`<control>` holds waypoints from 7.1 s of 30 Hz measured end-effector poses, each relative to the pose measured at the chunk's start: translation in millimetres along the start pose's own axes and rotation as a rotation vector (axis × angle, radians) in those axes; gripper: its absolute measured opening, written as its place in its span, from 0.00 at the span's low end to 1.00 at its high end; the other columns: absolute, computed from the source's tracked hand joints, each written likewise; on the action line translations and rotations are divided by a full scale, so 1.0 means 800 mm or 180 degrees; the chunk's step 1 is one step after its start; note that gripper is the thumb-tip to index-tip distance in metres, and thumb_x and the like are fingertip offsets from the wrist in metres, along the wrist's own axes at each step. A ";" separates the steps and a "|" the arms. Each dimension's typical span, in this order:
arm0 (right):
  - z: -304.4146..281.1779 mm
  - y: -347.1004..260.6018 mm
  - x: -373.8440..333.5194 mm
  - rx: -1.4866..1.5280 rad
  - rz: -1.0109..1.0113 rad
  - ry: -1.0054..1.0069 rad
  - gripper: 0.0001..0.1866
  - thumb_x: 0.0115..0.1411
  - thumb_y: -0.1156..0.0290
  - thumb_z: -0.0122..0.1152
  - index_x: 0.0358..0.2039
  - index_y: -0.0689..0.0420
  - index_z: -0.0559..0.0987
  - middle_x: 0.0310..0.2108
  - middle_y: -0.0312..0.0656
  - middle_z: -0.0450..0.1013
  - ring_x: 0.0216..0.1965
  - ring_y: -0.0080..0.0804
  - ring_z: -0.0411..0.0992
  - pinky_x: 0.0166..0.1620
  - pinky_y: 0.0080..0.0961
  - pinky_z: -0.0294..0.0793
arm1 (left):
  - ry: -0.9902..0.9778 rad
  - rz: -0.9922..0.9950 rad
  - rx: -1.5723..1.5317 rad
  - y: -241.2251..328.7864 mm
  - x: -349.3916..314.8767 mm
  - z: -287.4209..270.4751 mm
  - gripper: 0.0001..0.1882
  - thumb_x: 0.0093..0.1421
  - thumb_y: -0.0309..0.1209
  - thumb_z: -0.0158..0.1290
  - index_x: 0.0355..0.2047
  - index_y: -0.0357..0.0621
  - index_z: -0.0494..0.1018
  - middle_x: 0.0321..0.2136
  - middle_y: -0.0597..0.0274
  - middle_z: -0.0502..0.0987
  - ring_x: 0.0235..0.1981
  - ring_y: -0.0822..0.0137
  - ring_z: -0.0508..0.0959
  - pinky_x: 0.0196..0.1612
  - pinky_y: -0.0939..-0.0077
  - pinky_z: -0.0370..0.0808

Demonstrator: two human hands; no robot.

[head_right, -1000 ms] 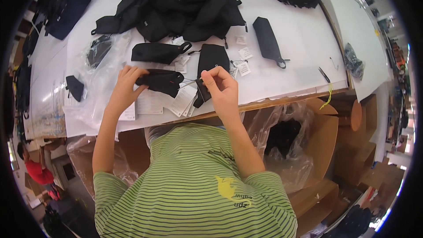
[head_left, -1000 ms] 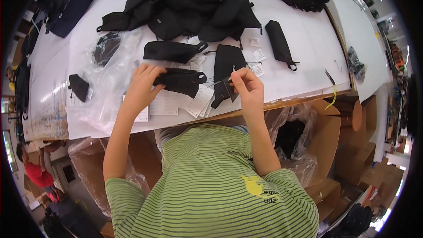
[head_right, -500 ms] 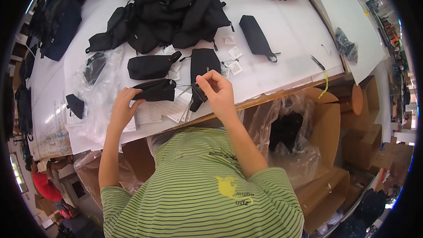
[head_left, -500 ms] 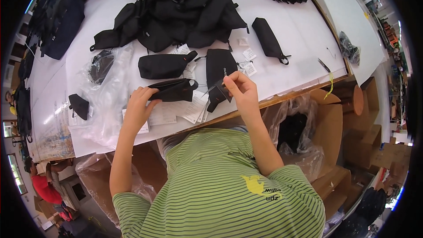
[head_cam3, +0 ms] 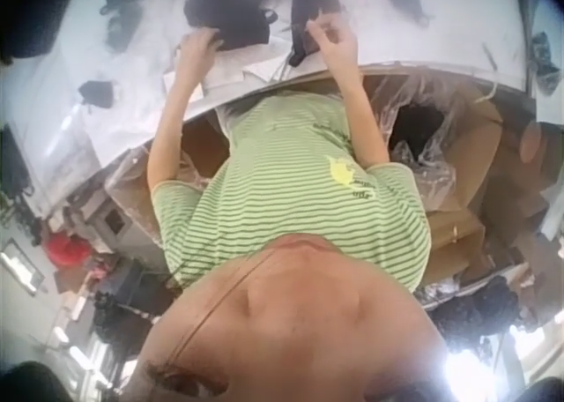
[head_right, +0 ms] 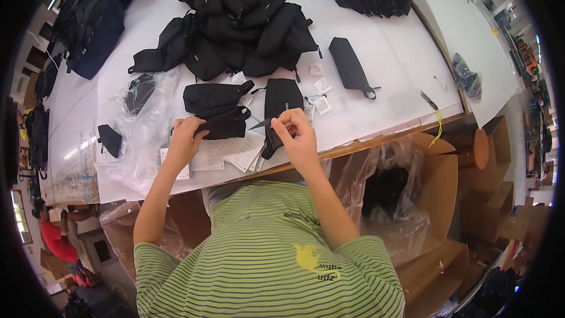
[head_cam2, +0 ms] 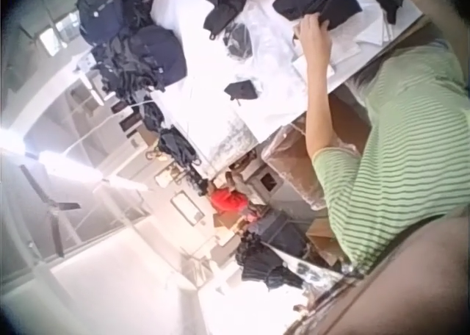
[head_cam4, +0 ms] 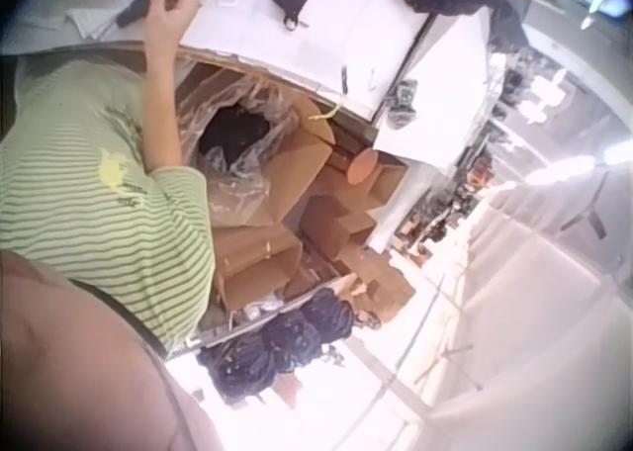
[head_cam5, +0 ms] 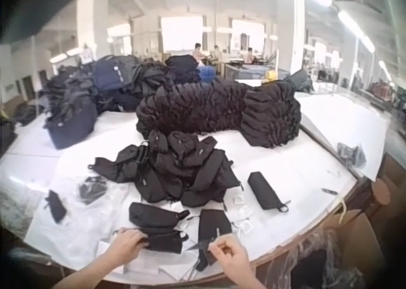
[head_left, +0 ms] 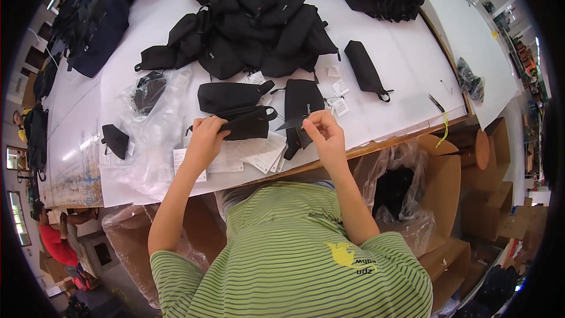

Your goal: Packing small black pouches into larger bags, adding instruction cards and silica gel packets.

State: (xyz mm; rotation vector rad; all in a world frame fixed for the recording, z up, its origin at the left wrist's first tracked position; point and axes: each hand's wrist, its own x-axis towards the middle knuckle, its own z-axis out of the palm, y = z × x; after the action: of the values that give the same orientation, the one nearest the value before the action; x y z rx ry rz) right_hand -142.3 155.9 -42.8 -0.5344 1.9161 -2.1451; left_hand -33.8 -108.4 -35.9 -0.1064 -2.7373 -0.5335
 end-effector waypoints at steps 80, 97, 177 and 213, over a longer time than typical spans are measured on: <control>-0.018 -0.072 -0.034 -0.2724 -0.0074 -0.2973 0.17 0.52 0.54 0.63 0.23 0.57 0.81 0.13 0.45 0.68 0.16 0.42 0.66 0.22 0.29 0.63 | -0.1154 0.0440 -0.1582 0.149 -0.014 -0.020 0.10 0.51 0.29 0.58 0.32 0.42 0.70 0.42 0.56 0.71 0.45 0.55 0.71 0.49 0.66 0.66; -0.026 -0.079 -0.039 -0.2476 0.0623 -0.2843 0.16 0.49 0.54 0.67 0.26 0.55 0.81 0.12 0.42 0.65 0.13 0.34 0.62 0.21 0.28 0.59 | -0.0309 -0.1564 0.0050 -0.038 -0.024 0.039 0.17 0.48 0.30 0.60 0.39 0.41 0.71 0.34 0.54 0.73 0.38 0.54 0.72 0.44 0.62 0.69; 0.021 -0.051 -0.003 0.0402 -0.0269 0.0500 0.08 0.55 0.77 0.64 0.35 0.62 0.76 0.36 0.36 0.74 0.34 0.19 0.70 0.37 0.16 0.68 | 0.0166 -0.2824 -0.5247 0.169 -0.010 0.017 0.30 0.48 0.25 0.64 0.51 0.32 0.66 0.43 0.56 0.75 0.42 0.69 0.76 0.47 0.75 0.73; 0.038 -0.087 -0.047 -0.0767 -0.0351 -0.0912 0.06 0.47 0.76 0.66 0.27 0.59 0.78 0.25 0.35 0.70 0.25 0.24 0.65 0.27 0.18 0.64 | 0.1180 -0.3010 -0.5638 0.134 0.006 0.020 0.18 0.57 0.27 0.55 0.48 0.37 0.68 0.37 0.57 0.77 0.34 0.66 0.79 0.36 0.74 0.78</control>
State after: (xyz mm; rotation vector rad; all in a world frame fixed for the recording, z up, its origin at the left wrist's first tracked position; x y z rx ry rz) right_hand -90.3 152.2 24.1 -0.9567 2.0282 -1.7866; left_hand -28.2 -2.8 -10.5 0.7570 -1.0216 -2.5657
